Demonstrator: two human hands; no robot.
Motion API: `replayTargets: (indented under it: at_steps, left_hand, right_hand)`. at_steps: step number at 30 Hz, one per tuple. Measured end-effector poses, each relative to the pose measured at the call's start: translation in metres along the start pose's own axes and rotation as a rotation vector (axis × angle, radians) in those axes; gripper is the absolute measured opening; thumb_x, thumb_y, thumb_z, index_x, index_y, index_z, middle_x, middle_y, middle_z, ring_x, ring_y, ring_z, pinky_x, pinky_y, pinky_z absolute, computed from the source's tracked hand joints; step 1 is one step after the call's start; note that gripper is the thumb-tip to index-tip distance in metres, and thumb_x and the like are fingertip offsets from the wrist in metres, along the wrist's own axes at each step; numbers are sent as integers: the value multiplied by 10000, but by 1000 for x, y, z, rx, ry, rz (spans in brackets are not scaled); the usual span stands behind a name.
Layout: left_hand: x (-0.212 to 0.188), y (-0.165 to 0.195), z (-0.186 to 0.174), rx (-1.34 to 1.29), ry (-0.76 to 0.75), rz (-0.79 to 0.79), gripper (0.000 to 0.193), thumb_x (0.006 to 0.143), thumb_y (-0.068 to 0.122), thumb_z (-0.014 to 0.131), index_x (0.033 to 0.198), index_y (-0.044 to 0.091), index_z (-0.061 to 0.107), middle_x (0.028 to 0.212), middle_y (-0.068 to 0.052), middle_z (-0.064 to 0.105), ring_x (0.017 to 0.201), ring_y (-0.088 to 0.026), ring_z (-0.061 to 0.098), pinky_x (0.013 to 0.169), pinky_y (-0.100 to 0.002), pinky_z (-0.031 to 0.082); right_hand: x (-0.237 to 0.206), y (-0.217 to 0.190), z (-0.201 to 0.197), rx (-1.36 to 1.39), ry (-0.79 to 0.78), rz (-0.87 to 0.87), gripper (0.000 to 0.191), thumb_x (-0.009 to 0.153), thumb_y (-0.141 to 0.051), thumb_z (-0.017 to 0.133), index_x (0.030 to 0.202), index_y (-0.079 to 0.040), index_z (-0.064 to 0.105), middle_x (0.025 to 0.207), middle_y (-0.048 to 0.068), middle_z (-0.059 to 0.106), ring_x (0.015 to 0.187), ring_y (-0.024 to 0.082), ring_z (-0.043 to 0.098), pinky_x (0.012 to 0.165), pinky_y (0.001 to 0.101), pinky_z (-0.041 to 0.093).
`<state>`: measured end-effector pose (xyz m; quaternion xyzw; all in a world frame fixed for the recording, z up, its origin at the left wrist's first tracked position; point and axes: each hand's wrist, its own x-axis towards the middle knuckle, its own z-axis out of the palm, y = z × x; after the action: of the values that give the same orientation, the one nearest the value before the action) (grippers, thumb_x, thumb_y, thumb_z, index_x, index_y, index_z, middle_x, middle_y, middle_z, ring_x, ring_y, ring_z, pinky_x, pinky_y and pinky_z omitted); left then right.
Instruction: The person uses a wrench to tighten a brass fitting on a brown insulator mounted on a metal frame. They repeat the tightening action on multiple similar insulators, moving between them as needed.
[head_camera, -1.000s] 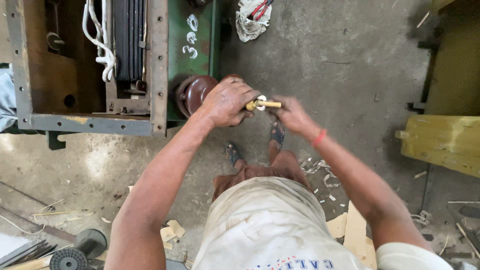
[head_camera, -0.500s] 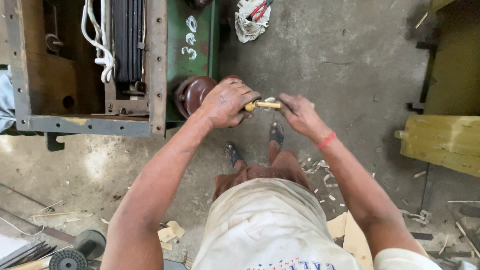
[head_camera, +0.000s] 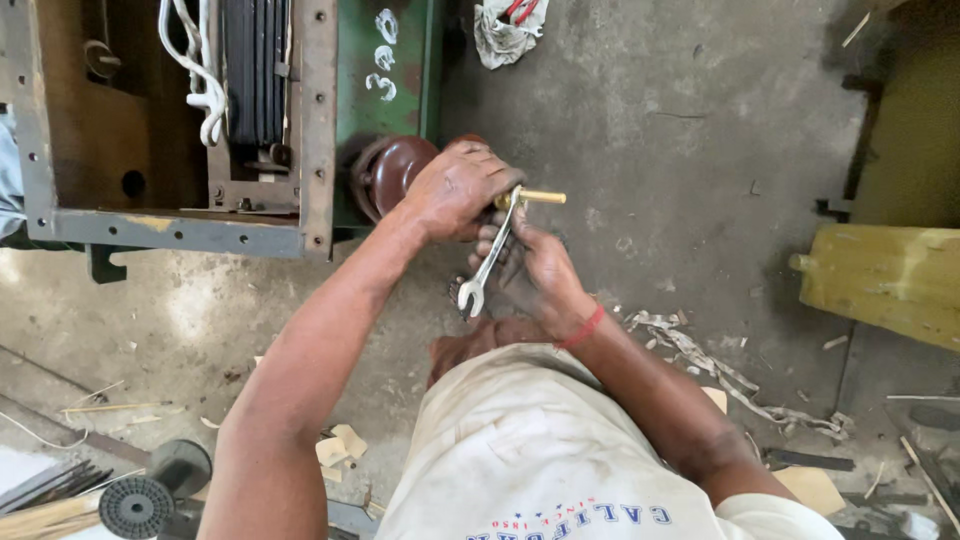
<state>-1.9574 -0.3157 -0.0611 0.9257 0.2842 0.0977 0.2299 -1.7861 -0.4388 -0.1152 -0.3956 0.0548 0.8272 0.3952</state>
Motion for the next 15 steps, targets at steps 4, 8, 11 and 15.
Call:
replayTargets:
  at_steps: [4,8,11,15]
  left_hand:
    - [1,0,0,48,43,34,556,687,252,837,1194,89,676,1081,-80,724,1097,-279,658,1047,-455,441]
    - [0,1,-2,23,20,5,553,707,314,856,1179,86,681,1071,-96,715,1092,-308,644,1008,-465,438]
    - [-1,3,-2,46,0,-5,528,711,316,857,1157,94,685,1026,-94,705,1077,-315,641,997,-470,440]
    - [0,3,-2,65,21,5,492,707,304,856,1125,107,688,998,-94,696,1056,-322,641,984,-467,449]
  right_hand:
    - [-10,-38,-24,-825,228,-10,275,1004,-354,580,1038,-109,700,743,45,654,628,183,586,576,366,490]
    - [-6,-94,-33,-1411,85,-564,287,1096,-331,551,1009,-77,653,757,28,617,698,162,545,641,351,457]
    - [18,-129,-18,-2016,-260,-1030,181,1008,-247,609,973,-69,605,851,91,631,863,315,616,826,441,401]
    - [38,-160,-4,-2284,-452,-1216,217,961,-309,631,915,-98,611,830,90,626,860,322,632,869,496,418]
